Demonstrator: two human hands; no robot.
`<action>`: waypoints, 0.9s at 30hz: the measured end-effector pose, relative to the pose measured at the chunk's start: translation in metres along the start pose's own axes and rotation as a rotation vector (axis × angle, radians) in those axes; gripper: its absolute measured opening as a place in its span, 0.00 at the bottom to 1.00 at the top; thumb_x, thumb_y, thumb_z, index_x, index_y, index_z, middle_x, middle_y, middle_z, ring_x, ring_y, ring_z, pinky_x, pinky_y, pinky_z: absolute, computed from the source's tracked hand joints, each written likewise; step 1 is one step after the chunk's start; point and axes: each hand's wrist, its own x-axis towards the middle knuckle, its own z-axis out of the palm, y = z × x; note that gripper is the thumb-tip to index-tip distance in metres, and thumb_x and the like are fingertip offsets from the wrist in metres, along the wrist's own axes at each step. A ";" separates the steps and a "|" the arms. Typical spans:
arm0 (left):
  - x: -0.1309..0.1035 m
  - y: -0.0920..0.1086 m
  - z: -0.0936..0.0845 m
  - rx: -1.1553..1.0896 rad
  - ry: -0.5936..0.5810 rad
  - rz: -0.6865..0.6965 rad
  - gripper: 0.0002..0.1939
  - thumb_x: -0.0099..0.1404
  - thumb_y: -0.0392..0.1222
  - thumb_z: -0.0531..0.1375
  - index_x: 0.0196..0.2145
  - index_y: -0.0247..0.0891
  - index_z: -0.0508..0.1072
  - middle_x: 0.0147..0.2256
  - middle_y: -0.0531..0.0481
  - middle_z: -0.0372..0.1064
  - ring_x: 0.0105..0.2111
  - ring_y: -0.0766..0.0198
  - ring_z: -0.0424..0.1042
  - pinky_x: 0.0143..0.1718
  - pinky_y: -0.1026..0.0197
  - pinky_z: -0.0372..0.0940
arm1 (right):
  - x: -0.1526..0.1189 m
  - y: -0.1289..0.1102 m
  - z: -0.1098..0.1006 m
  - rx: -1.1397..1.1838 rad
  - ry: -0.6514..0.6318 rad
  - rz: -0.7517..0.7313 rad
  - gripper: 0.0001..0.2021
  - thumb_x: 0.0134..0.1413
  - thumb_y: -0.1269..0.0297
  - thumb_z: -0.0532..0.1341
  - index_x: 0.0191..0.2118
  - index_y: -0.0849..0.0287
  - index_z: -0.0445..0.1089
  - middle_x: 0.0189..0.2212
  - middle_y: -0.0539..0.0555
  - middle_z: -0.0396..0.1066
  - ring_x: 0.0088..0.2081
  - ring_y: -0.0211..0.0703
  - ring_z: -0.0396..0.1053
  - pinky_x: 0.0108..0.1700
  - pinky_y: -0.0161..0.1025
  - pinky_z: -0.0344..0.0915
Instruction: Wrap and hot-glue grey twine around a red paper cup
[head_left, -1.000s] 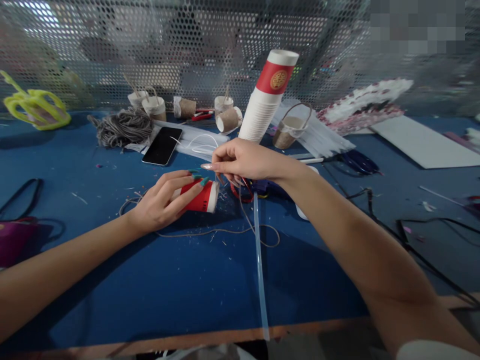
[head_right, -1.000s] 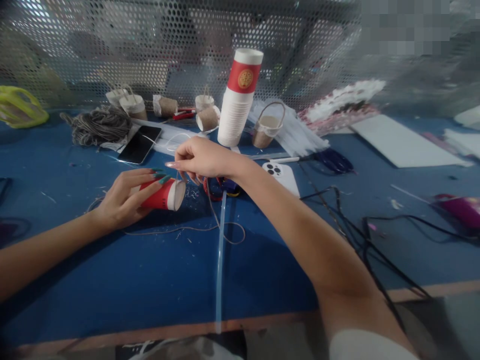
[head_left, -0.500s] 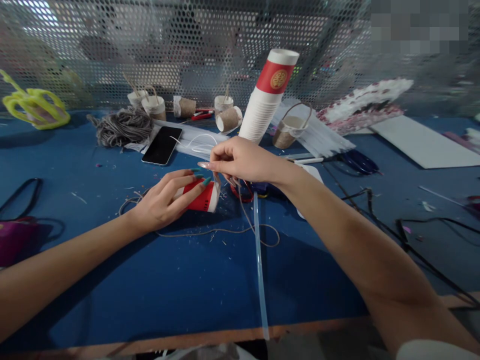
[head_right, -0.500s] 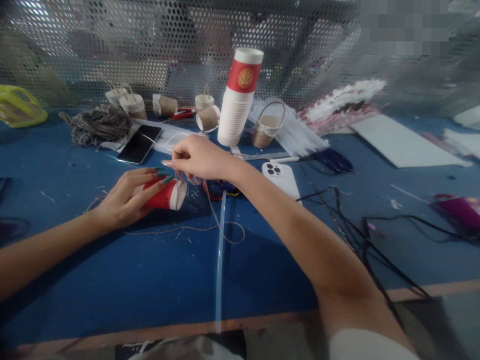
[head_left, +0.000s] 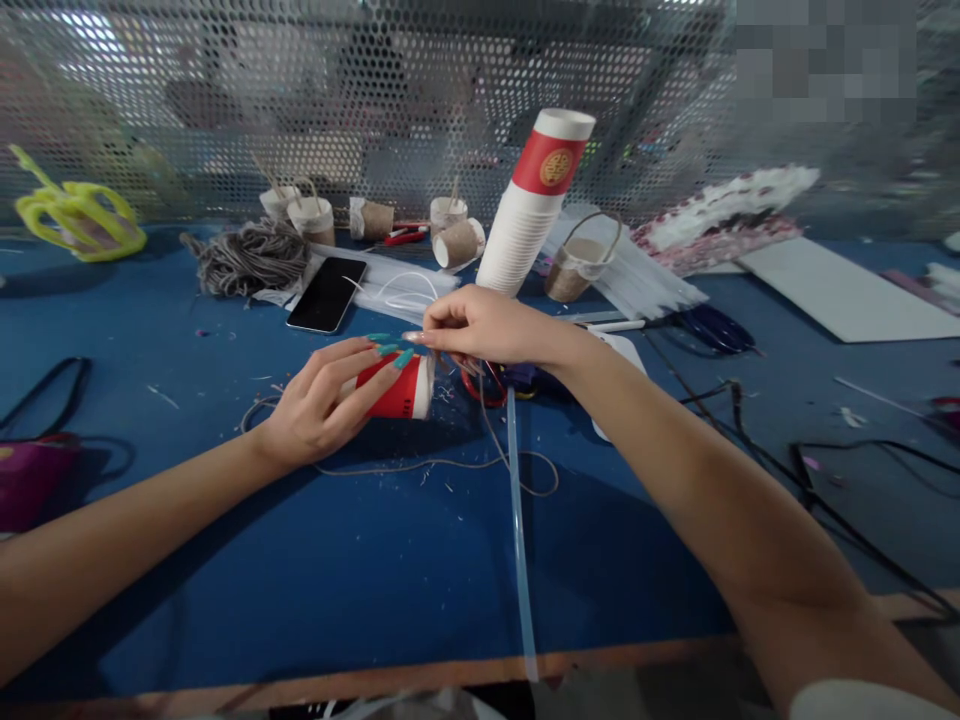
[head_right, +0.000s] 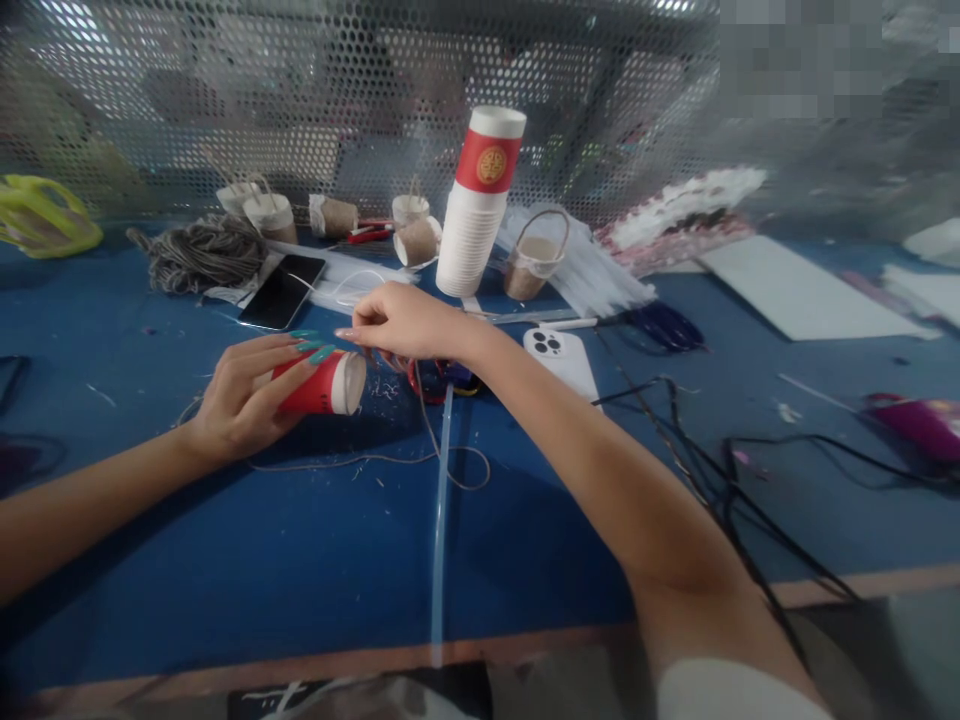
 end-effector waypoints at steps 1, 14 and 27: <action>0.000 0.000 0.000 0.026 0.017 -0.001 0.25 0.58 0.31 0.64 0.53 0.32 0.66 0.44 0.41 0.69 0.49 0.54 0.70 0.47 0.52 0.74 | 0.000 0.000 0.000 0.029 0.000 -0.009 0.16 0.59 0.65 0.60 0.21 0.61 0.61 0.13 0.42 0.60 0.15 0.26 0.56 0.23 0.31 0.53; -0.001 0.002 -0.004 0.085 0.095 -0.006 0.25 0.54 0.27 0.65 0.49 0.40 0.69 0.44 0.45 0.68 0.51 0.50 0.68 0.44 0.49 0.74 | -0.007 -0.003 -0.008 0.185 -0.028 -0.039 0.19 0.58 0.53 0.60 0.23 0.62 0.63 0.11 0.40 0.53 0.14 0.25 0.51 0.18 0.28 0.49; -0.010 0.000 -0.006 0.058 0.067 0.002 0.25 0.55 0.29 0.65 0.49 0.46 0.68 0.46 0.47 0.65 0.51 0.52 0.67 0.45 0.49 0.73 | -0.006 -0.004 -0.002 0.327 -0.024 -0.075 0.03 0.59 0.74 0.60 0.35 0.63 0.64 0.12 0.38 0.55 0.14 0.25 0.49 0.16 0.26 0.47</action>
